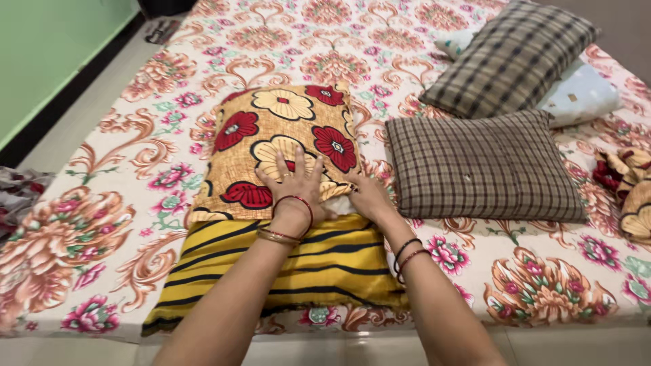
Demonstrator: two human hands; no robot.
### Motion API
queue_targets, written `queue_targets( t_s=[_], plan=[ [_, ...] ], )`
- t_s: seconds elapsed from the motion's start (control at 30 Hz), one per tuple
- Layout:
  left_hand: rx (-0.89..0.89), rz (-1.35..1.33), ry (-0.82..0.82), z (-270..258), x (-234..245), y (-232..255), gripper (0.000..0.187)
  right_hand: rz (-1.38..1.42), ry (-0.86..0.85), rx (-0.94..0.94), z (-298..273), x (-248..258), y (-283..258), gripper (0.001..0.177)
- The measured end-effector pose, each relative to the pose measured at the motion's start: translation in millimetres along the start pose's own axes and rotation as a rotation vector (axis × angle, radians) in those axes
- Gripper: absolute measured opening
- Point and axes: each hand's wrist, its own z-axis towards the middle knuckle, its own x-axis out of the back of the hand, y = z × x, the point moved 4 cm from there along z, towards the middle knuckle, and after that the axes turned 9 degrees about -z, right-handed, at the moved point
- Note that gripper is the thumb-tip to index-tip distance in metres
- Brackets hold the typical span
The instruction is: The person places a floral pillowcase over a pillow on a bed, aligns the edges, and smooths the cover. They then adjust the pillow and place it among other pillows on the bed.
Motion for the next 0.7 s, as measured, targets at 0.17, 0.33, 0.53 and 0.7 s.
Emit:
queue_targets(
  t_s=[0.17,0.33,0.53,0.7],
  plan=[
    [-0.029,0.040,0.105,6.5,-17.5,1.2,0.098,0.067,-0.169,-0.151,-51.8,4.2,-10.7,0.036],
    [-0.037,0.076,0.101,14.8,-27.2,1.4,0.096,0.213,-0.040,-0.091,-81.1,14.7,-36.5,0.038],
    [-0.107,0.027,0.147,14.5,-23.9,-1.6,0.083,-0.255,-0.164,-0.135,-67.3,19.7,-37.6,0.039],
    [-0.295,-0.029,0.304,10.4,-7.6,-38.5,0.041,-0.423,0.219,0.033,-71.3,34.4,-86.3,0.026]
  ],
)
